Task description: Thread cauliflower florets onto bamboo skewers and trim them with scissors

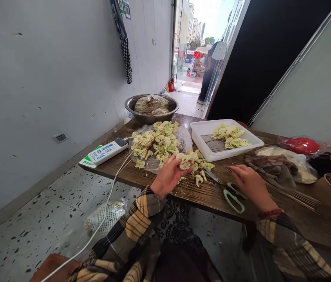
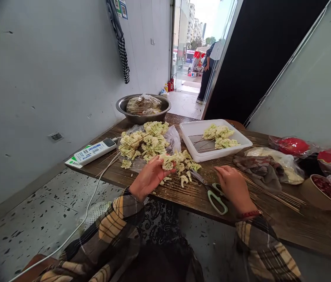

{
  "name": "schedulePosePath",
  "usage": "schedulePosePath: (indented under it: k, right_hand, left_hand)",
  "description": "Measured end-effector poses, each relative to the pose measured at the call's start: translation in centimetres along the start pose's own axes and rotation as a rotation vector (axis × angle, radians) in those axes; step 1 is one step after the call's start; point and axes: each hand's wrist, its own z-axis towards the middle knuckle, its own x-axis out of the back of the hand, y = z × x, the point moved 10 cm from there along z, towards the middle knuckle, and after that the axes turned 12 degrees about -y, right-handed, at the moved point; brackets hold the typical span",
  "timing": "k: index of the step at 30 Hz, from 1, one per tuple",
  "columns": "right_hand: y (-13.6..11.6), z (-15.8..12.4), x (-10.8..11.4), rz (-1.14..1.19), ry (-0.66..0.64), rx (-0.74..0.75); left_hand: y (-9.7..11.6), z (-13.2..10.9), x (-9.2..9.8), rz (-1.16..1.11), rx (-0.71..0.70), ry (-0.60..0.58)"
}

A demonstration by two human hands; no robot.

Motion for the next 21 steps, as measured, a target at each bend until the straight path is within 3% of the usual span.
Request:
schedulePosePath:
  k: [4, 8, 10, 15, 21]
  right_hand:
    - [-3.7, 0.3, -0.3, 0.099, 0.052, 0.018]
    - [-8.8, 1.3, -2.3, 0.540, 0.030, 0.012]
    - [-10.0, 1.9, -3.6, 0.682, 0.062, -0.059]
    - [-9.2, 2.4, -6.5, 1.081, 0.175, -0.195]
    - [-7.6, 2.2, -7.7, 1.180, 0.179, -0.225]
  left_hand:
    - [-0.2, -0.1, -0.9, 0.053, 0.001, -0.058]
    - [-0.7, -0.1, -2.1, 0.097, -0.043, -0.104]
    - [-1.1, -0.2, -2.4, 0.121, -0.057, -0.105]
    - [-1.0, -0.6, -2.3, 0.169, -0.071, -0.106]
    - [-1.0, 0.0, -1.0, 0.054, -0.036, -0.060]
